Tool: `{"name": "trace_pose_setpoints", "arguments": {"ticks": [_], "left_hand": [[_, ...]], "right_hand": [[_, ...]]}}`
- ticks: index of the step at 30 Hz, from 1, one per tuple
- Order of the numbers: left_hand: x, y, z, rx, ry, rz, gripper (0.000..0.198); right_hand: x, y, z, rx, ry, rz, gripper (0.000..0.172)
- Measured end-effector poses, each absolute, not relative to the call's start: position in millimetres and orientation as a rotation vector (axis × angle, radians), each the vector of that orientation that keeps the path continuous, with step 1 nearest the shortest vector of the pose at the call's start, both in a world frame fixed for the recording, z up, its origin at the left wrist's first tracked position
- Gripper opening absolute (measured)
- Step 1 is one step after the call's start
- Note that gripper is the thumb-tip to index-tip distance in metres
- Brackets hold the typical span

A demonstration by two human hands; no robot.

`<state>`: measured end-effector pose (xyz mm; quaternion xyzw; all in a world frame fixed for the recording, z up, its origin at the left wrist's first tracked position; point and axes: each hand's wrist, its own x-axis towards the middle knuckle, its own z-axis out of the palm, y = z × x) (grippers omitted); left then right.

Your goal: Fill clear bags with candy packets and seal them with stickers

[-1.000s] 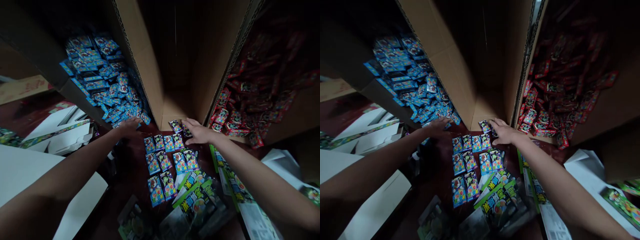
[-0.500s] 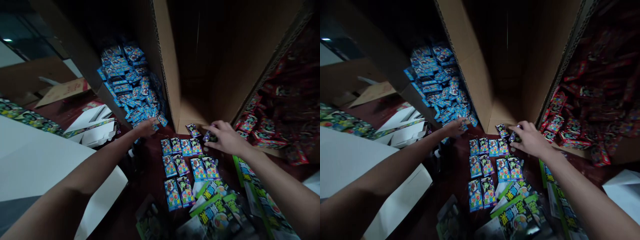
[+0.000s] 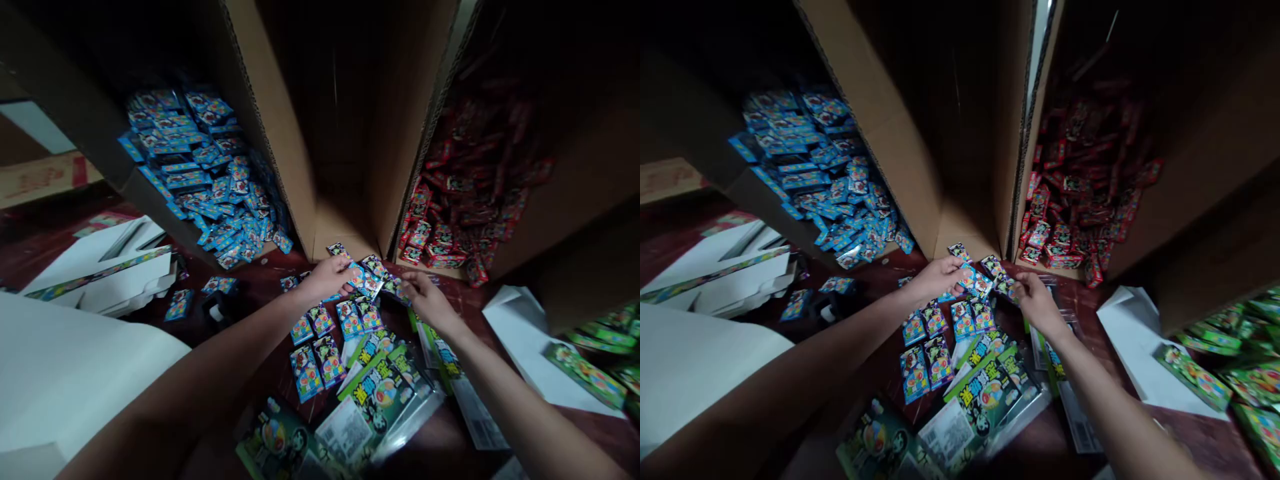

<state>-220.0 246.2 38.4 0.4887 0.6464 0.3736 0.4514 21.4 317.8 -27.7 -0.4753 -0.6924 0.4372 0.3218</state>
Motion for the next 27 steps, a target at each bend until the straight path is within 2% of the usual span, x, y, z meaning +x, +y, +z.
{"name": "trace_pose_setpoints", "arguments": {"ticks": [3, 5, 9, 12, 16, 19, 23, 27], "left_hand": [[-209.1, 245.9, 44.2, 1.179, 1.531, 0.911, 0.049], [-206.7, 231.1, 48.8, 1.263, 1.527, 0.925, 0.053], [-193.7, 177.9, 43.1, 1.873, 1.797, 0.889, 0.045], [-173.9, 134.9, 24.7, 2.352, 1.874, 0.491, 0.035], [-151.6, 97.4, 4.8, 2.606, 1.843, 0.166, 0.033], [-145.5, 84.4, 2.0, 2.629, 1.817, 0.119, 0.032], [-139.9, 81.1, -0.4, 2.634, 1.711, 0.098, 0.031], [-130.5, 92.4, 0.9, 2.488, 1.783, -0.051, 0.029]], "right_hand": [[36.5, 307.5, -21.2, -1.306, -1.797, 1.15, 0.037], [48.1, 292.9, -14.3, -1.335, -1.76, 1.179, 0.042], [57.0, 254.0, -7.5, -1.319, -1.529, 1.5, 0.048], [48.5, 228.5, -14.2, -1.306, -1.444, 1.63, 0.055], [36.5, 203.5, -30.1, -1.197, -1.679, 1.49, 0.05], [44.7, 185.9, -38.3, -1.207, -1.882, 1.319, 0.051], [69.2, 173.2, -43.6, -1.332, -1.901, 1.378, 0.054], [72.5, 182.3, -42.8, -1.416, -2.181, 1.062, 0.051]]}}
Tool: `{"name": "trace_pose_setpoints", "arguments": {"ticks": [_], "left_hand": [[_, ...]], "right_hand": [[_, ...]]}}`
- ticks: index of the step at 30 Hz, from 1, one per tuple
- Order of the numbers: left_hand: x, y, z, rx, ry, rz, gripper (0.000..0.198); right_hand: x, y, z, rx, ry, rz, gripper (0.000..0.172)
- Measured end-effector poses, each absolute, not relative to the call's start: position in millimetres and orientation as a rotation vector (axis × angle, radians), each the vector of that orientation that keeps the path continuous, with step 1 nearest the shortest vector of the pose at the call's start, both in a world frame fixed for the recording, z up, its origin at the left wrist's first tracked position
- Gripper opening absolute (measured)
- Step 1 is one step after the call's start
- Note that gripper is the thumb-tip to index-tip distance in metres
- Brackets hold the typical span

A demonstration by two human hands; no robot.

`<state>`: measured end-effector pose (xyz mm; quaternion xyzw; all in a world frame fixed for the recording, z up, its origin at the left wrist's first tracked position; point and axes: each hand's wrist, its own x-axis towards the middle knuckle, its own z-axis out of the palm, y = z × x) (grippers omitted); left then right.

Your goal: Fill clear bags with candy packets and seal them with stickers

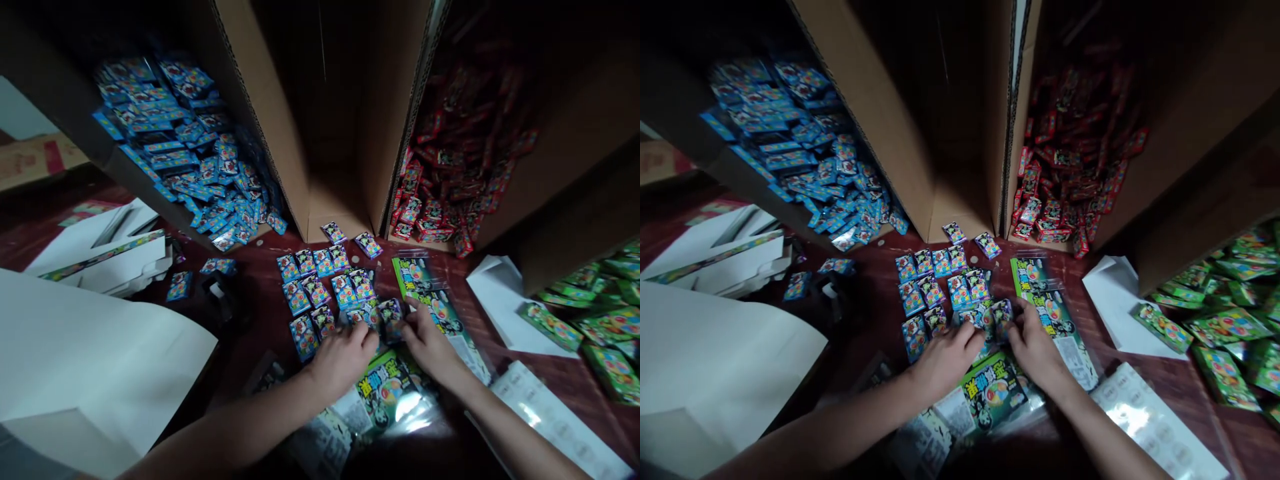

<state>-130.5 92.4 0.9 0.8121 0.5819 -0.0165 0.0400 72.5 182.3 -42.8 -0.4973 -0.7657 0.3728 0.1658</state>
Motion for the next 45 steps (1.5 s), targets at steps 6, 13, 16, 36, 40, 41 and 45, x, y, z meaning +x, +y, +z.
{"name": "trace_pose_setpoints", "arguments": {"ticks": [6, 13, 16, 36, 40, 41, 45], "left_hand": [[-142.0, 112.1, 17.6, 2.346, 1.857, 0.196, 0.079], [-166.8, 117.0, -9.2, 2.353, 1.87, 0.247, 0.096], [-185.4, 125.5, 0.5, 2.371, 1.958, 0.232, 0.083], [-393.9, 270.6, 19.9, 2.372, 2.308, -0.332, 0.034], [-404.8, 246.8, 25.7, 2.27, 2.351, -0.305, 0.039], [-405.6, 241.6, 26.6, 2.237, 2.348, -0.324, 0.038], [-398.1, 232.5, 26.2, 2.081, 2.377, -0.405, 0.03]], "right_hand": [[45.2, 212.0, -30.1, -1.368, -2.393, 0.779, 0.048], [1.8, 231.9, -51.2, -0.946, -2.548, 0.61, 0.061], [-16.3, 253.5, -47.3, -0.961, -2.587, 0.499, 0.064], [4.6, 317.0, -0.7, -1.167, -2.335, 0.79, 0.037], [44.8, 263.4, -2.9, -0.948, -1.948, 1.391, 0.038], [46.8, 247.3, -3.8, -0.95, -1.921, 1.414, 0.038], [36.0, 179.6, -6.2, -1.003, -2.004, 1.268, 0.035]]}}
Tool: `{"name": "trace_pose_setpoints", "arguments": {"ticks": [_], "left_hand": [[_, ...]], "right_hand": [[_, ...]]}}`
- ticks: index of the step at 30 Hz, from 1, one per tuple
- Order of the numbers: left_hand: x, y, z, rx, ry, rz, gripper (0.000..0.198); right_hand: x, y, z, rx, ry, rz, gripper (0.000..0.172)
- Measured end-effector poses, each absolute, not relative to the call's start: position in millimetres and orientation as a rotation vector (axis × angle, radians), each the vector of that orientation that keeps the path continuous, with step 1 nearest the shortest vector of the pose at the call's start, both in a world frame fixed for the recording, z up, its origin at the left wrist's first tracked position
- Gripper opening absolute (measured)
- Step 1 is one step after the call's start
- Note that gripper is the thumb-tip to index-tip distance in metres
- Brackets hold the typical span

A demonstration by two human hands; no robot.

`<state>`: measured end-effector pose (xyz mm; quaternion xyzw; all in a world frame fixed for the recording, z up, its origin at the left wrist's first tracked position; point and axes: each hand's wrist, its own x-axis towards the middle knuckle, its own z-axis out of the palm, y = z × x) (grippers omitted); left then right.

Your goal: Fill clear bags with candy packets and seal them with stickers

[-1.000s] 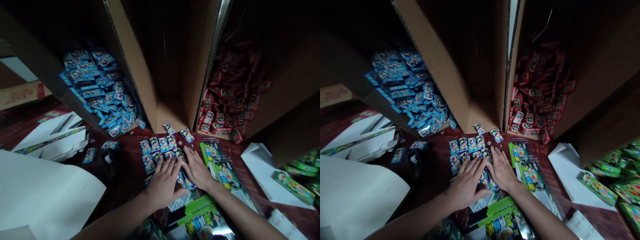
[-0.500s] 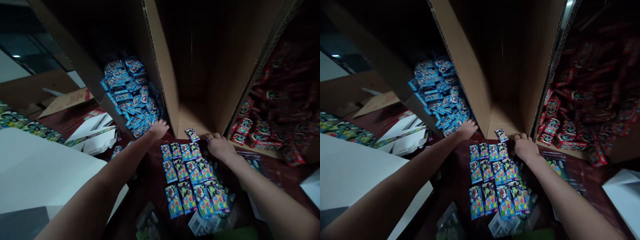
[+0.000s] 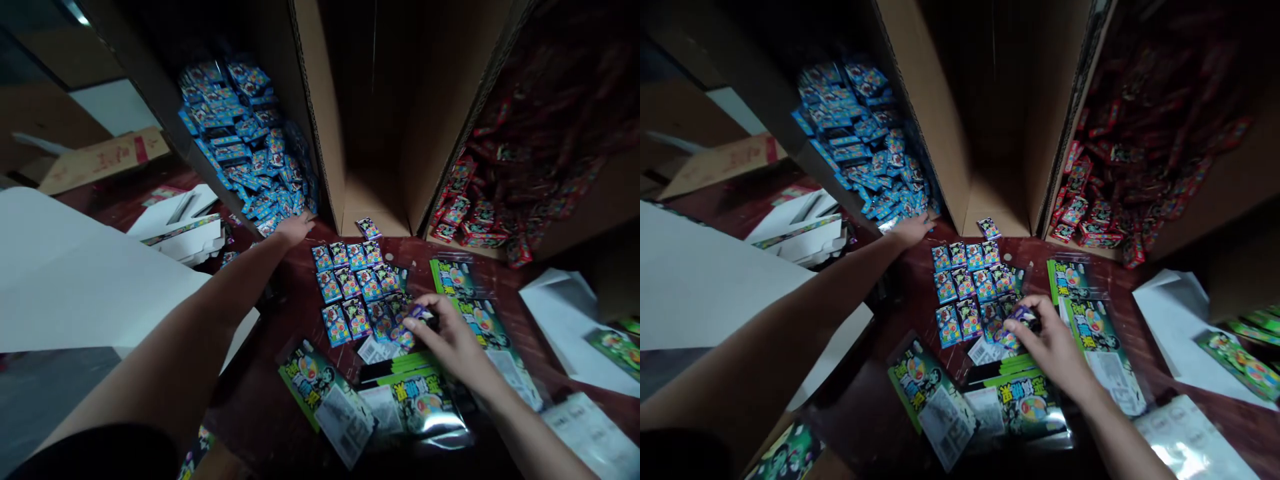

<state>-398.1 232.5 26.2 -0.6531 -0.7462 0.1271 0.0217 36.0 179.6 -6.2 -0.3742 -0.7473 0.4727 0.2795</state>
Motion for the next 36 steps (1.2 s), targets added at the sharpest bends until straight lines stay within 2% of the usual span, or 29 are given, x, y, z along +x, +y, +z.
{"name": "trace_pose_setpoints", "arguments": {"ticks": [3, 6, 10, 12, 16, 18, 22, 24, 27, 29, 31, 34, 36], "left_hand": [[-387.1, 232.9, 31.0, -1.935, -2.394, 0.391, 0.034], [-376.2, 227.8, 50.7, -1.863, -2.426, 0.284, 0.03], [-353.1, 195.4, 85.0, -1.842, -2.398, 0.012, 0.043], [-329.0, 163.9, 90.8, -2.018, -2.406, -0.226, 0.047], [-257.0, 87.1, 65.0, -2.644, -2.558, -1.048, 0.039], [-223.4, 55.6, 41.8, -2.688, -2.73, -1.149, 0.039], [-191.8, 18.4, 5.3, -2.519, -2.948, -1.131, 0.039], [-192.2, 6.3, -2.5, -2.477, -2.928, -1.112, 0.038], [-200.6, -10.9, -3.1, -2.474, -2.878, -1.123, 0.037], [-205.4, -20.5, 0.0, -2.431, -2.905, -1.145, 0.036], [-207.0, -27.4, 2.9, -2.347, -2.952, -1.215, 0.036], [-202.4, -34.9, 7.5, -2.187, -3.009, -1.412, 0.036], [-196.3, -41.1, 13.3, -2.057, -2.972, -1.449, 0.034]], "right_hand": [[35.5, 136.7, -8.8, -1.064, -2.072, 1.105, 0.037], [53.7, 110.4, -14.3, -1.105, -2.084, 1.007, 0.036], [77.5, 101.3, -19.8, -1.216, -1.975, 1.071, 0.037], [78.2, 104.6, -20.8, -1.275, -1.909, 1.131, 0.037], [65.9, 116.4, -19.1, -1.334, -1.948, 1.062, 0.045], [61.0, 119.8, -14.2, -1.319, -1.993, 1.01, 0.045], [62.7, 116.3, 3.3, -1.256, -2.171, 0.929, 0.047], [68.6, 111.4, 9.5, -1.166, -2.353, 0.872, 0.062], [79.5, 104.4, 7.3, -1.051, -2.621, 0.737, 0.097], [85.4, 101.5, -0.6, -1.054, -2.717, 0.64, 0.107], [88.9, 100.7, -9.5, -1.067, -2.761, 0.584, 0.1], [90.3, 103.2, -16.4, -1.061, -2.765, 0.536, 0.066], [90.2, 104.7, -15.1, -1.087, -2.701, 0.497, 0.055]]}}
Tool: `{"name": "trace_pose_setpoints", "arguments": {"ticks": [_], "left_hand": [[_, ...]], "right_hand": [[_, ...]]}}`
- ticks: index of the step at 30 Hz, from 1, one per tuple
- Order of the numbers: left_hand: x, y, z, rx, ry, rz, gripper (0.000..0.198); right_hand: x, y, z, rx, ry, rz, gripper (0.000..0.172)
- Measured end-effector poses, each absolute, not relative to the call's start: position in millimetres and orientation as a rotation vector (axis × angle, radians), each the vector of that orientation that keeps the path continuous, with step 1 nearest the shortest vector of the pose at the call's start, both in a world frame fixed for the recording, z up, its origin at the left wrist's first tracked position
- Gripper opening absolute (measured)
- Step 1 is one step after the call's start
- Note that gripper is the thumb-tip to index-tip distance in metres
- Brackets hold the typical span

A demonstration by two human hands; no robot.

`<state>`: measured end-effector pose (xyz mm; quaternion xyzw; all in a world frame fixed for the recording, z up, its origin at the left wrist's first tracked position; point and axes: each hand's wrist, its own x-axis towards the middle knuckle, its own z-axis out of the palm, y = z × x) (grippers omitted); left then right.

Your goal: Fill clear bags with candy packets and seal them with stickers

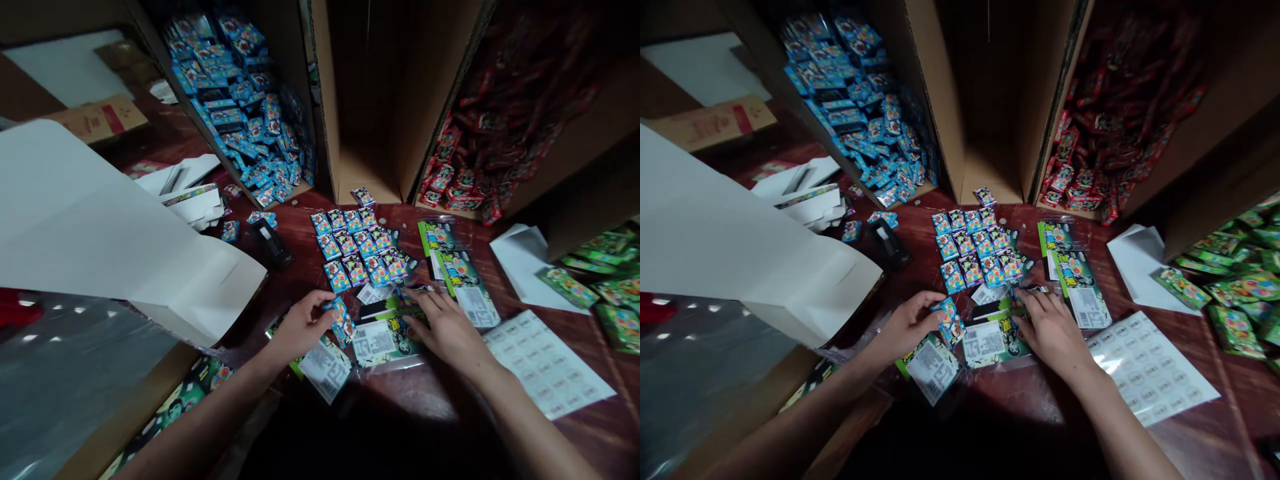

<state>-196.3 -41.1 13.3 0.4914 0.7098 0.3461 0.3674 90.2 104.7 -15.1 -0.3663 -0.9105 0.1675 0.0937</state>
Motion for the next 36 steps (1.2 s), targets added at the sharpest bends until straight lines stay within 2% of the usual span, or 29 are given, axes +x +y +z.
{"name": "trace_pose_setpoints", "arguments": {"ticks": [4, 8, 11, 14, 16, 17, 20, 22, 25, 31, 36], "left_hand": [[-188.1, -57.9, 31.5, 1.824, 2.092, 0.869, 0.03], [-193.6, -67.5, 39.4, 2.607, 1.852, 0.49, 0.043], [-199.8, -66.4, 34.5, 2.78, 1.607, 0.24, 0.047], [-199.7, -61.7, 27.8, 2.748, 1.546, 0.115, 0.039], [-195.5, -57.3, 25.3, 2.609, 1.558, 0.15, 0.028], [-192.5, -54.8, 24.7, 2.51, 1.59, 0.198, 0.028], [-183.2, -46.7, 22.5, 2.203, 1.879, 0.339, 0.046], [-178.6, -42.3, 18.4, 2.041, 2.128, 0.343, 0.062], [-175.7, -39.7, 9.0, 1.908, 2.26, 0.276, 0.086], [-179.0, -36.8, 1.0, 1.949, 2.031, 0.447, 0.086], [-189.1, -28.9, -1.5, 2.006, 1.938, 0.467, 0.082]], "right_hand": [[91.0, 94.0, -7.4, -1.059, -2.685, 0.458, 0.058], [106.0, 65.4, -4.9, -0.65, -2.947, 0.644, 0.047], [132.4, 54.9, -2.4, -0.545, -3.011, 0.813, 0.033], [151.8, 66.8, 3.4, -0.691, -2.959, 0.746, 0.028], [147.8, 82.6, 6.8, -0.869, -2.845, 0.604, 0.036], [140.0, 90.7, 7.3, -0.998, -2.77, 0.523, 0.045], [102.6, 108.4, 1.7, -1.429, -2.547, 0.271, 0.08], [78.7, 111.8, -6.2, -1.559, -2.504, 0.162, 0.09], [61.9, 108.2, -13.2, -1.444, -2.565, 0.178, 0.086], [53.6, 94.4, 10.9, -0.667, -2.745, 0.852, 0.086], [24.5, 96.2, 0.3, -0.507, -2.837, 0.966, 0.088]]}}
